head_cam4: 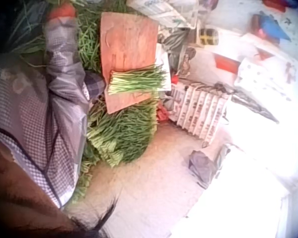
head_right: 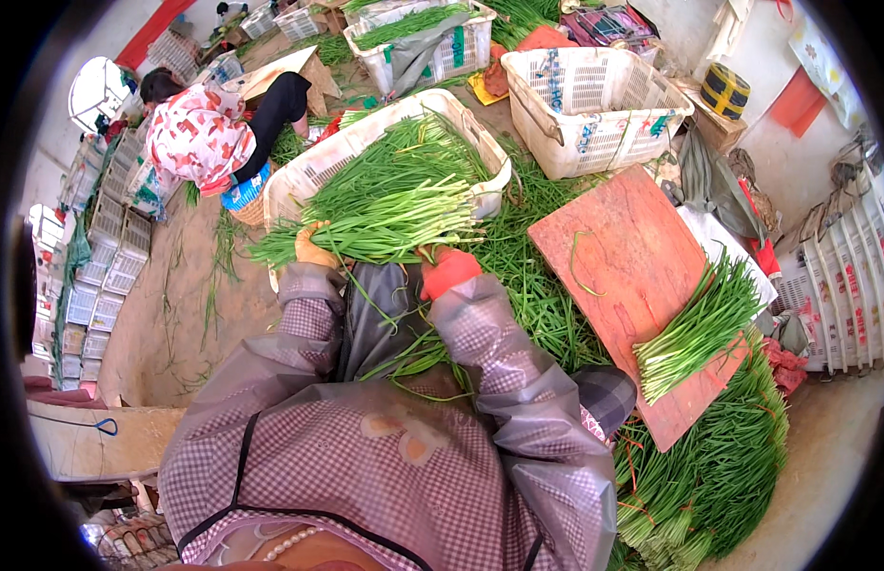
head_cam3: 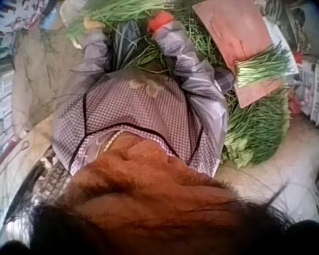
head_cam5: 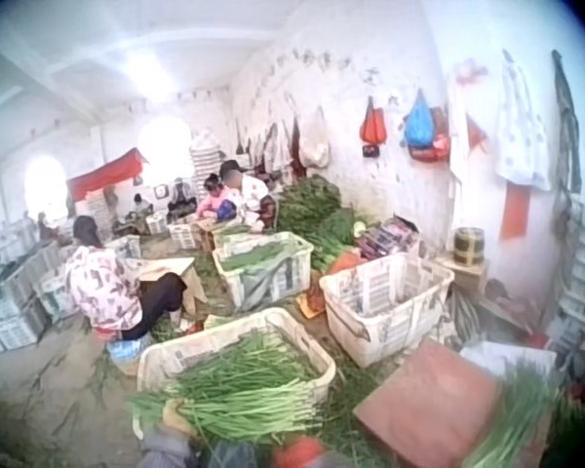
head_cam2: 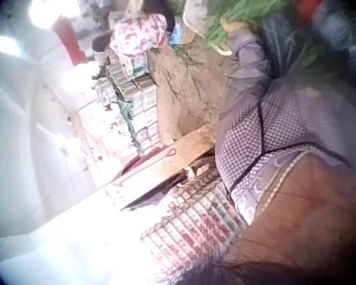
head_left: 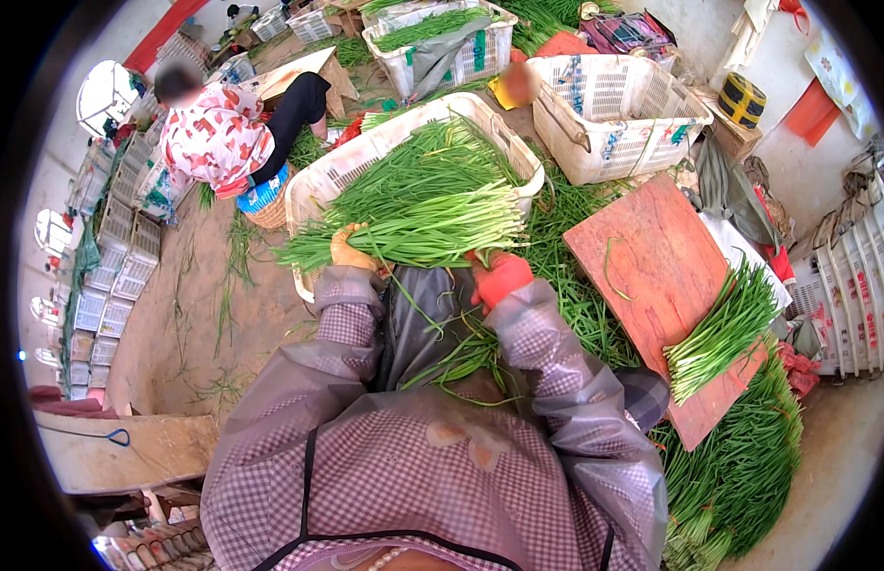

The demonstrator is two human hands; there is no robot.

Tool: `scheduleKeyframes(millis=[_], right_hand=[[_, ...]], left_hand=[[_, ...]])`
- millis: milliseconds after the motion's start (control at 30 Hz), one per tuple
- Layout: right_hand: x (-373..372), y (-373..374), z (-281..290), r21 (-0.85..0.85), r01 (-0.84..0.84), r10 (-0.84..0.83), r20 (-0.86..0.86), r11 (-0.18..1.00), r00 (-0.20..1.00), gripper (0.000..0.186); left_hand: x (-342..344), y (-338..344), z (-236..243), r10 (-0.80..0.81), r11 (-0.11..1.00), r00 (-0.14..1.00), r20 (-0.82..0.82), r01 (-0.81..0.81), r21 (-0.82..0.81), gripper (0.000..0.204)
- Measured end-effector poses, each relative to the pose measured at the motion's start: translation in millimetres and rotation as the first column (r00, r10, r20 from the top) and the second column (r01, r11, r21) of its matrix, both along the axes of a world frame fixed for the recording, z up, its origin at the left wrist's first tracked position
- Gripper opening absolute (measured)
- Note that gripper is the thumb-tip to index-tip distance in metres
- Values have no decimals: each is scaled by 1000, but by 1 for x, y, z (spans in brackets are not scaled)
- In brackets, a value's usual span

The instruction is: The person bundles chives by gathering a handful from a crate, aligning the ends, and securing them with a red rubber band on a wooden board.

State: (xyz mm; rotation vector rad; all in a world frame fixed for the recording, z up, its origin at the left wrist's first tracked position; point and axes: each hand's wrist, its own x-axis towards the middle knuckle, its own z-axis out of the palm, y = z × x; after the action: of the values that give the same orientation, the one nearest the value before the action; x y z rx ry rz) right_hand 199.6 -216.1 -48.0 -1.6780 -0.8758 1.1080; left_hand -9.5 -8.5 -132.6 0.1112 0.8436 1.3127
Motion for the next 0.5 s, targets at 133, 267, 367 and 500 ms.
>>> scheduleKeyframes(millis=[133,267,367,500], right_hand=[[1,-11,16,-28,-116,108,-197,993,974,27],[20,-47,14,-51,-531,492,-309,846,814,31],[42,-60,-4,-351,-662,700,-25,662,713,39],[30,-51,-58,6,-329,286,480,944,829,61]], left_hand=[[-7,9,-13,-36,998,999,-10,36,44,3],[-19,10,-16,-8,1000,1000,25,8,14,3],[-9,7,-16,23,1000,999,38,-23,1,3],[4,-9,-1,-18,1000,1000,3,18,0,6]])
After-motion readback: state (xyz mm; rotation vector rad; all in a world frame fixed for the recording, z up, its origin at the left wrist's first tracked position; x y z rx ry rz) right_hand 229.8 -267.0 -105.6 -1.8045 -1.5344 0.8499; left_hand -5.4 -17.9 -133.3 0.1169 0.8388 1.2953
